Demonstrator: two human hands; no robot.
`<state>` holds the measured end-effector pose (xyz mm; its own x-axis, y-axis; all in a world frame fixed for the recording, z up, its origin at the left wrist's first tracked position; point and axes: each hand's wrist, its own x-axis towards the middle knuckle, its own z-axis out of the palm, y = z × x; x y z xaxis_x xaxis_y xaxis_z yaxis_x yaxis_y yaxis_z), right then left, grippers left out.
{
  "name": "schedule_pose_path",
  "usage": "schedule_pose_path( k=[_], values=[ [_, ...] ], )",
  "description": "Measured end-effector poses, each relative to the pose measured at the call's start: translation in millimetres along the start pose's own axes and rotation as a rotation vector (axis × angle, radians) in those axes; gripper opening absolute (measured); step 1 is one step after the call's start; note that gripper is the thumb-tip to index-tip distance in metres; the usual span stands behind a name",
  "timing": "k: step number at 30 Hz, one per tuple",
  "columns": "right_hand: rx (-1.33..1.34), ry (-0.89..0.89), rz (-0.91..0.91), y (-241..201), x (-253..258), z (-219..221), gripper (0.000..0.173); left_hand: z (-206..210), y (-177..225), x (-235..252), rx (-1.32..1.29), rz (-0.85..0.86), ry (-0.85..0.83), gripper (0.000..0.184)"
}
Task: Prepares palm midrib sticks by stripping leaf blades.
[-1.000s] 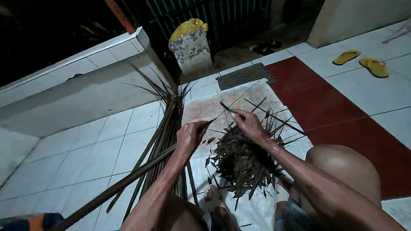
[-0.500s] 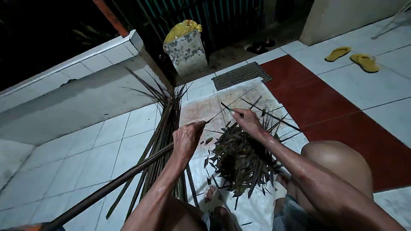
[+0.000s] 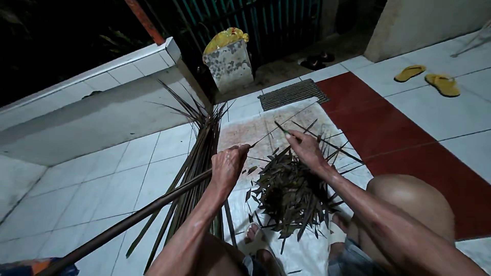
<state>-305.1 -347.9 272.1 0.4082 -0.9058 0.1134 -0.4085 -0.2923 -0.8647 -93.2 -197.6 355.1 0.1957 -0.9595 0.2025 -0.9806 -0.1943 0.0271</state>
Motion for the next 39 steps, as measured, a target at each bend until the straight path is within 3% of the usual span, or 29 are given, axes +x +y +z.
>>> schedule_pose_path(
  k=[3, 11, 19, 28, 34, 39],
  values=[
    [-0.009, -0.099, -0.033, -5.8, -2.3, 3.4, 0.037, 0.0, 3.8, -0.3, 0.068, 0.027, 0.033, 0.024],
    [-0.035, -0.082, 0.078, -3.7, 4.8, -0.3, 0.037, 5.5, 6.7, -5.4, 0.146, 0.092, 0.112, 0.021],
    [-0.014, 0.003, 0.208, 13.7, 16.8, -6.7, 0.037, -1.6, 4.7, -5.2, 0.049, 0.027, 0.012, 0.026],
    [0.022, 0.215, 0.157, 6.8, 3.4, -12.0, 0.045, -7.3, -12.0, 2.3, -0.216, -0.147, -0.166, 0.027],
    [0.013, 0.044, -0.065, -1.8, 1.1, -2.1, 0.038, -8.1, -9.8, 1.7, -0.182, -0.155, -0.163, 0.026],
    [-0.032, -0.079, 0.001, -2.8, 2.1, 2.4, 0.037, -8.2, -1.6, -2.1, -0.065, -0.089, -0.084, 0.026]
  ],
)
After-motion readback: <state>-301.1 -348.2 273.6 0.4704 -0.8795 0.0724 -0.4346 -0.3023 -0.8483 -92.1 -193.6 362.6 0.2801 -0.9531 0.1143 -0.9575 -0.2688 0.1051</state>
